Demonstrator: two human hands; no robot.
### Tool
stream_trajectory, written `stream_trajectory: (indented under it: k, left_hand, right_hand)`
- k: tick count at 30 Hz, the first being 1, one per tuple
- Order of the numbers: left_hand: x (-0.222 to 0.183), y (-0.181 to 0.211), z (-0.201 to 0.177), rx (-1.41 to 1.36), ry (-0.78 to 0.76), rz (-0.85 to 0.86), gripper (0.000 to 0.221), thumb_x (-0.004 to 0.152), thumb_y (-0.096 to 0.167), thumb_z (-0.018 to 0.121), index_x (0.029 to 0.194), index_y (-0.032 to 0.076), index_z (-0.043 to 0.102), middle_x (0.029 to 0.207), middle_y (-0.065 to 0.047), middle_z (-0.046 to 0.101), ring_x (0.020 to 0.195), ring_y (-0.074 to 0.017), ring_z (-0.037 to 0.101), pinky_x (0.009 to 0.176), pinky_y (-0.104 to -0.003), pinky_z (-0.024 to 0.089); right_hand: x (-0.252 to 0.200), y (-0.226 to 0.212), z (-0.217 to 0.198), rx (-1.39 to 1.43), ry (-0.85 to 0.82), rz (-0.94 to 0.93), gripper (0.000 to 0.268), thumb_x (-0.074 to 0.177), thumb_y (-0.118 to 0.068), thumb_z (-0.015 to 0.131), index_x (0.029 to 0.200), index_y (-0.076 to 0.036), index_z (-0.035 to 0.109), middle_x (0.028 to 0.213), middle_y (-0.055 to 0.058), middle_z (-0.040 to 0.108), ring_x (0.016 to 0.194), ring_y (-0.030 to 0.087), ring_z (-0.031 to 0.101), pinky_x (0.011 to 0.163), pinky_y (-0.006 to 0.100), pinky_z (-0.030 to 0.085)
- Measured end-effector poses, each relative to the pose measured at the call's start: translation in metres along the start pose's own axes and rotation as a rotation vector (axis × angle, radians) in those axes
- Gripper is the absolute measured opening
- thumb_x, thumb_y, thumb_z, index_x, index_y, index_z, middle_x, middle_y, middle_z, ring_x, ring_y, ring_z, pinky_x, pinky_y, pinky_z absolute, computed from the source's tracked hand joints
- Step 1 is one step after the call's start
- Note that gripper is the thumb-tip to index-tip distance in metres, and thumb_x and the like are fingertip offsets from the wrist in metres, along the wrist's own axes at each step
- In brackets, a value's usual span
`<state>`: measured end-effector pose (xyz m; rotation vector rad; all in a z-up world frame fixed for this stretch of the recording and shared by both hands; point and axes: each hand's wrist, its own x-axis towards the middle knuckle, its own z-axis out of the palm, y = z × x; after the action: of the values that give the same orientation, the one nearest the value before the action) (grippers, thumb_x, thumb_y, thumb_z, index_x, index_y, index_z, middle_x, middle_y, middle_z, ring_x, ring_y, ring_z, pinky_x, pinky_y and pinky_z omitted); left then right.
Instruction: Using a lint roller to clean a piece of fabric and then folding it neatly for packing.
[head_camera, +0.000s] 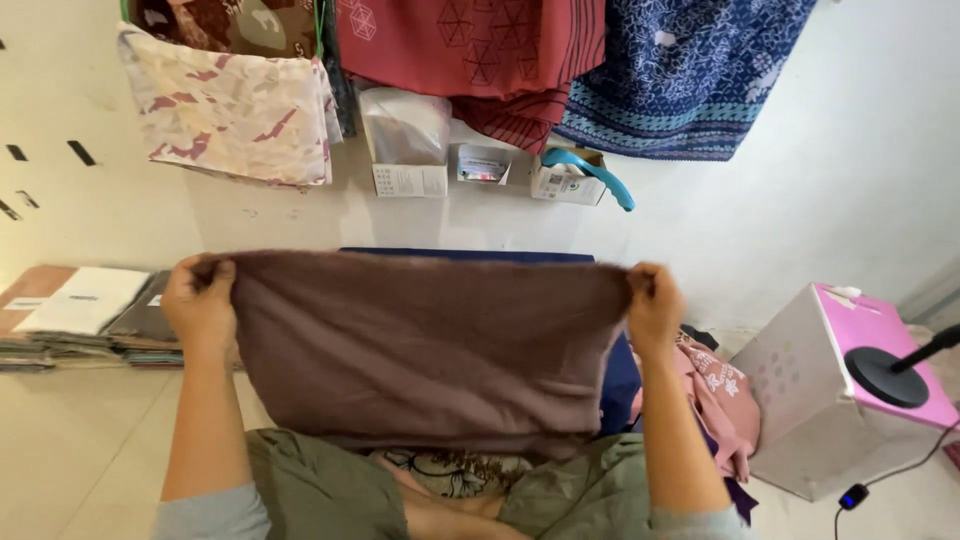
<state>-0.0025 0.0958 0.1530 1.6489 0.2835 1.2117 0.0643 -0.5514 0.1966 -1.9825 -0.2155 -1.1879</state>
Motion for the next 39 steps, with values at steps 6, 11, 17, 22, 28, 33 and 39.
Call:
stream_trajectory:
  k: [6, 11, 17, 22, 28, 33, 39]
  left_hand:
    - [-0.021, 0.069, -0.002, -0.194, -0.07, 0.011, 0.016, 0.098, 0.005, 0.081, 0.108, 0.012, 0.071, 0.09, 0.002, 0.062, 0.086, -0.0072, 0.058, 0.084, -0.025, 0.052]
    - [-0.027, 0.099, -0.011, -0.257, -0.081, 0.081, 0.018, 0.098, 0.0, 0.081, 0.106, 0.012, 0.07, 0.087, 0.003, 0.059, 0.084, -0.0058, 0.054, 0.085, -0.023, 0.05]
    - [-0.016, 0.099, -0.007, -0.154, -0.063, 0.153, 0.02, 0.098, -0.001, 0.084, 0.106, 0.011, 0.07, 0.09, -0.004, 0.064, 0.084, -0.0126, 0.059, 0.082, -0.029, 0.05]
    - [-0.005, 0.062, -0.005, 0.012, -0.033, 0.14, 0.016, 0.098, 0.004, 0.082, 0.106, 0.009, 0.07, 0.091, -0.011, 0.067, 0.088, -0.025, 0.067, 0.082, -0.04, 0.052]
    - [-0.039, 0.068, 0.023, 0.061, -0.083, 0.14, 0.012, 0.105, 0.01, 0.073, 0.114, 0.011, 0.064, 0.099, -0.014, 0.07, 0.098, -0.0345, 0.07, 0.088, -0.046, 0.053]
    - [-0.017, 0.122, 0.052, -0.01, -0.064, 0.328, 0.011, 0.109, 0.004, 0.063, 0.114, 0.009, 0.055, 0.104, -0.012, 0.062, 0.102, -0.0319, 0.063, 0.094, -0.042, 0.049]
    - [0.028, 0.115, 0.117, -0.077, -0.024, 0.599, 0.01, 0.113, -0.004, 0.057, 0.113, 0.0, 0.049, 0.106, -0.018, 0.055, 0.096, -0.0314, 0.056, 0.09, -0.041, 0.048]
  right_hand:
    - [0.016, -0.018, -0.024, 0.092, 0.027, 0.069, 0.014, 0.1, 0.0, 0.07, 0.105, -0.013, 0.07, 0.089, 0.01, 0.07, 0.084, 0.028, 0.069, 0.08, 0.04, 0.053]
    - [0.012, -0.027, -0.044, 0.072, 0.116, 0.062, 0.019, 0.101, 0.002, 0.07, 0.108, -0.015, 0.07, 0.093, 0.012, 0.071, 0.088, 0.031, 0.071, 0.084, 0.042, 0.054]
    - [0.025, -0.032, -0.05, 0.038, 0.102, -0.008, 0.019, 0.103, 0.005, 0.064, 0.104, -0.013, 0.07, 0.092, 0.013, 0.07, 0.089, 0.034, 0.07, 0.085, 0.043, 0.054]
    - [0.033, -0.036, -0.054, 0.008, 0.141, -0.061, 0.017, 0.1, 0.007, 0.07, 0.108, -0.008, 0.069, 0.091, 0.018, 0.069, 0.087, 0.04, 0.07, 0.082, 0.048, 0.053]
    - [0.009, 0.006, -0.024, -0.115, 0.197, -0.046, 0.014, 0.103, 0.001, 0.071, 0.11, -0.011, 0.066, 0.094, 0.017, 0.07, 0.091, 0.046, 0.069, 0.083, 0.051, 0.053]
    - [0.051, -0.028, -0.038, -0.192, 0.385, -0.112, 0.015, 0.106, 0.005, 0.059, 0.112, -0.008, 0.059, 0.096, 0.014, 0.063, 0.087, 0.039, 0.061, 0.082, 0.048, 0.048]
    - [0.105, -0.028, 0.011, -0.204, 0.535, -0.33, 0.022, 0.089, 0.02, 0.039, 0.103, 0.006, 0.049, 0.094, 0.018, 0.049, 0.083, 0.035, 0.048, 0.075, 0.047, 0.044]
